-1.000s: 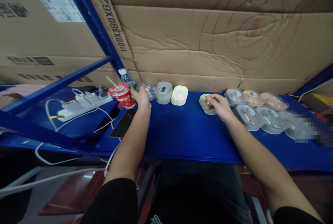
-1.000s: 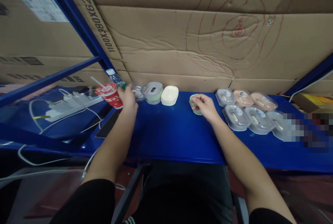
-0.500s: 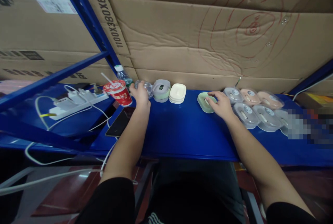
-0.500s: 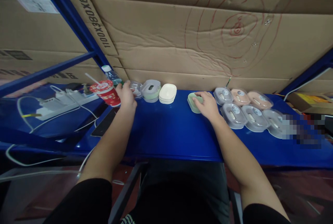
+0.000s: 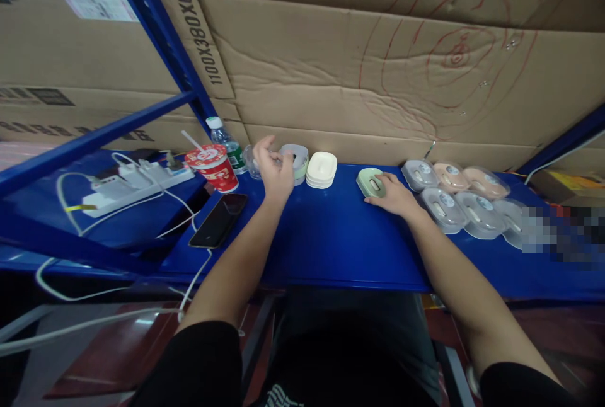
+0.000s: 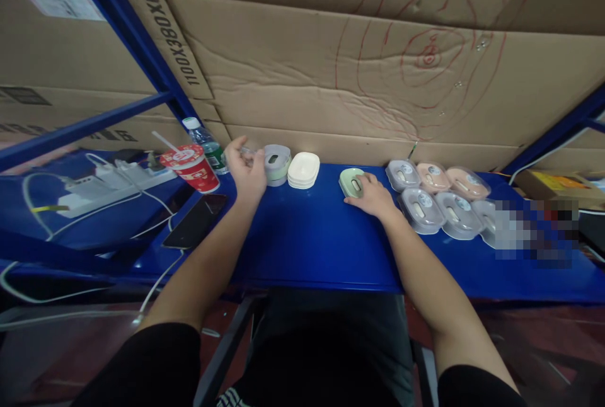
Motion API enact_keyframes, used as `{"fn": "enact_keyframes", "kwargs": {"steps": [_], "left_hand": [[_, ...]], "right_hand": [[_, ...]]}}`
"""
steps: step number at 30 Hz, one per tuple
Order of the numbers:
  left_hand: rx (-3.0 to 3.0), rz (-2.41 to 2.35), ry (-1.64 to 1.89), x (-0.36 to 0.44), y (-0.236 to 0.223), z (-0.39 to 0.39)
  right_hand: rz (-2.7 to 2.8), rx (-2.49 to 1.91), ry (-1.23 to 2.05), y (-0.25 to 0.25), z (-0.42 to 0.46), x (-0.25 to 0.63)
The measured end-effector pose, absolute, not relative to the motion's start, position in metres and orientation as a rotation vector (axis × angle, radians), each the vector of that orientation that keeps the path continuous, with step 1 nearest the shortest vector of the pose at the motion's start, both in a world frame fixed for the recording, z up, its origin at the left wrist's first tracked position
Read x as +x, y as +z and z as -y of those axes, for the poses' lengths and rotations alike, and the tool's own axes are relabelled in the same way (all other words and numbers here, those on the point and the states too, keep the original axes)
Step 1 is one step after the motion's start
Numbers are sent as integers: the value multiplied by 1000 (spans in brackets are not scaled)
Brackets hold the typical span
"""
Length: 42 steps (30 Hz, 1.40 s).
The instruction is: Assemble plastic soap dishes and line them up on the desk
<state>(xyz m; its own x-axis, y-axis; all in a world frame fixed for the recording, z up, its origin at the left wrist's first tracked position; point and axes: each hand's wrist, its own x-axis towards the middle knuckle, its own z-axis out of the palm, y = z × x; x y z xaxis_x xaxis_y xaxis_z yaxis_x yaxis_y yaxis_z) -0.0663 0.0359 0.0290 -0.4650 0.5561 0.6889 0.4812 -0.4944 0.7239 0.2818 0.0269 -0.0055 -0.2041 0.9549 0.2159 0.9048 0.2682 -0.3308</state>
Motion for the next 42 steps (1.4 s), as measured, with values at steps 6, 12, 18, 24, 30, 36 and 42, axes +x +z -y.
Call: {"fn": "enact_keyframes", "kwargs": {"steps": [6, 12, 18, 24, 30, 36, 42], "left_hand": [[2350, -1324, 1580, -41, 24, -15], [2507, -1267, 1016, -20, 13, -4], [2252, -1046, 901, 8, 4, 7], [1968, -939, 1119, 18, 2, 12], [2013, -904, 1227, 20, 2, 11], [2189, -1103, 1327, -1, 12, 3], [2326, -1697, 1464, -59, 26, -24]], "right_hand": [[2081, -1619, 136, 0, -25, 276], [1913, -1420, 163, 6, -21, 265], [1855, -1224, 364, -2, -5, 233], [1894, -1147, 437, -6, 10, 214], [1863, -1097, 400, -3, 12, 213], [1676, -1149, 340, 2, 1, 229], [1548, -1229, 288, -5, -20, 249]]}}
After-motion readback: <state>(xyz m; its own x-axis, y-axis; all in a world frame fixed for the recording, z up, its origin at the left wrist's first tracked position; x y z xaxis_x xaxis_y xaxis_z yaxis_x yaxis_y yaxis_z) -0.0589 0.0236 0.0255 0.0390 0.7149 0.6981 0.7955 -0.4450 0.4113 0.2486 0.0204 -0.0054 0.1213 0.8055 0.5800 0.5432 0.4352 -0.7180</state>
